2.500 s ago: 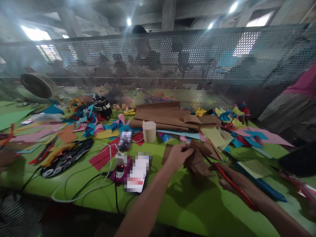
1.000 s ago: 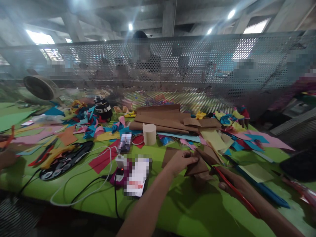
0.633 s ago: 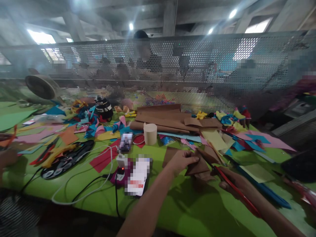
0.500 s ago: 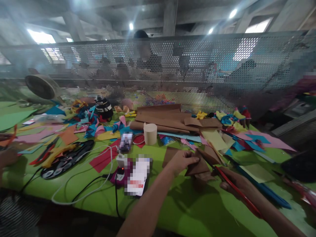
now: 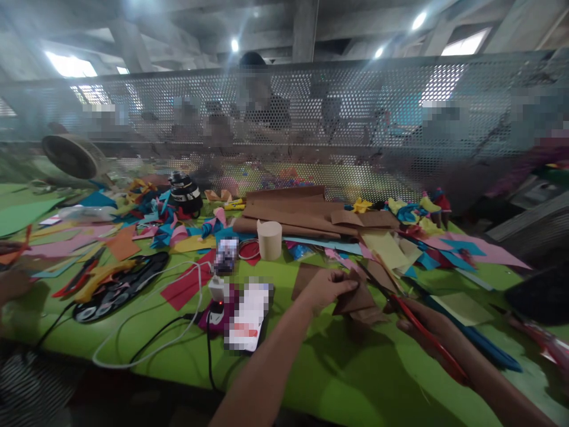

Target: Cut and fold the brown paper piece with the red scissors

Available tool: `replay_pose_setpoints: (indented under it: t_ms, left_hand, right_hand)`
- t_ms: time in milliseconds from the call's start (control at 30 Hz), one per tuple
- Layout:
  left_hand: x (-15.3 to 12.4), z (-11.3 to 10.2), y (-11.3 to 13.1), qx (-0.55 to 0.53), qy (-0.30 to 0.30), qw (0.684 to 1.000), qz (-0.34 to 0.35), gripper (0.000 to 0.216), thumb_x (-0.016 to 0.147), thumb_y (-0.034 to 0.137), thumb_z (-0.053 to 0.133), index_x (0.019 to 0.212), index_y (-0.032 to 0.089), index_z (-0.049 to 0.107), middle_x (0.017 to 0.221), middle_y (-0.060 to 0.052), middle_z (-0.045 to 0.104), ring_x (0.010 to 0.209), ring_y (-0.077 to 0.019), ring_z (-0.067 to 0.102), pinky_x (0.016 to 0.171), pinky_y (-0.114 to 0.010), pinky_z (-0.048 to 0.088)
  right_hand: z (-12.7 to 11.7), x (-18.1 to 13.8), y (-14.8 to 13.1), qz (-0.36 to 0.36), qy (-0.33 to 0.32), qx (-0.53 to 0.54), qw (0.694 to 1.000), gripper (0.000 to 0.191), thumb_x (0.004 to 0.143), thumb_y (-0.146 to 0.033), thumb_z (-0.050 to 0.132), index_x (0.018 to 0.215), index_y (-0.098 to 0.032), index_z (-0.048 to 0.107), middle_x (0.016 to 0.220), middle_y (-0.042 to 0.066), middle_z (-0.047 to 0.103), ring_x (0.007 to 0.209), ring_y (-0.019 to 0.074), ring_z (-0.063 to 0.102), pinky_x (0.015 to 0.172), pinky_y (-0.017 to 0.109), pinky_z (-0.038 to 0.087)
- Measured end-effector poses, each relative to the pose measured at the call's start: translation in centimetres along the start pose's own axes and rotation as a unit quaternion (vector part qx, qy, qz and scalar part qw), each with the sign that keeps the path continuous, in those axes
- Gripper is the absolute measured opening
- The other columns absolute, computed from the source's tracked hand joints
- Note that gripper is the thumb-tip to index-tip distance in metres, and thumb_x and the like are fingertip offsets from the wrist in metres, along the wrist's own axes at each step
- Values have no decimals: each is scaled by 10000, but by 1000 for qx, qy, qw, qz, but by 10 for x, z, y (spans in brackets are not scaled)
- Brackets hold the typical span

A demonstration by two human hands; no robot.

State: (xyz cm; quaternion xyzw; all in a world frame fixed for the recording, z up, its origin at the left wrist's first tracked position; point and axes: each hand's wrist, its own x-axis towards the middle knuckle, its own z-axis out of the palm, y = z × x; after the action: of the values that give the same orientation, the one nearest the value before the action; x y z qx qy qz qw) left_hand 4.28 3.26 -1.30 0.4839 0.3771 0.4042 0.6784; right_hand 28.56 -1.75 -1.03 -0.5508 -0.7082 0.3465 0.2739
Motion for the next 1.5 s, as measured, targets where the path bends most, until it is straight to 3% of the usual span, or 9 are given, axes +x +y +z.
replay_pose_setpoints:
  t_ms: [67,233,333,467,567,833,1067,1200,1500]
  left_hand:
    - [-1,1,1,-9,11,1000,-6,497,537,568,901,669,151,665,630,28,560,662,-128,483,637,-256,359]
    - [-3,2,3,-25,14,1000,-1,570,492,640,896,670,151,664,630,24,559,672,-134,496,638,-257,367]
    - [-3,3,4,-22,7,1000,0,601,467,661,896,687,148,675,650,22,575,661,-124,485,639,-257,370]
    - [-2,2,1,-17,2,1000,4,589,487,652,894,697,145,680,646,29,566,646,-115,476,641,-256,365]
    - [0,1,-1,-7,6,1000,6,564,518,634,890,694,143,679,635,28,563,636,-111,466,636,-254,356]
    - [1,0,-4,-2,8,1000,-4,473,575,558,885,718,144,707,663,9,607,682,-138,528,673,-264,403]
    - [2,-2,-6,6,4,1000,1,430,594,526,870,710,156,685,666,17,584,712,-146,507,704,-272,388]
    - [2,-1,-4,5,5,1000,-7,468,546,556,879,674,161,662,640,24,561,688,-142,492,678,-270,377]
    - [3,-2,-5,-23,-4,1000,-6,444,550,505,908,675,149,675,659,21,587,689,-130,513,680,-263,396]
  right_hand:
    - [1,-4,7,2,5,-3,1000,658,788,-785,576,1077,-222,757,1049,129,800,850,337,758,713,404,630]
    - [5,-9,20,8,-24,-25,999,773,834,-784,514,1331,-214,672,1330,162,708,1150,388,687,961,468,576]
    - [8,-9,19,12,-31,-20,999,769,847,-771,498,1364,-222,649,1256,162,735,1028,378,724,844,461,621]
    - [11,-11,9,19,-33,-9,999,639,855,-735,526,1298,-302,681,911,99,755,687,297,695,518,367,586]
    - [14,-11,3,12,-41,6,999,587,866,-723,527,1231,-298,700,715,46,654,573,238,607,426,312,503]
    - [21,-6,6,43,-50,66,996,623,798,-786,558,1111,-259,675,635,-24,505,490,153,455,393,256,379]
    - [18,-6,4,24,-27,61,998,545,812,-705,605,1100,-252,697,602,-28,506,461,149,438,361,242,337]
    - [15,-3,6,0,-22,25,999,471,806,-689,622,966,-254,706,581,-21,534,476,172,511,382,254,400]
    - [10,1,9,-20,25,-10,999,510,744,-701,688,919,-226,749,735,50,737,633,261,681,566,328,553]
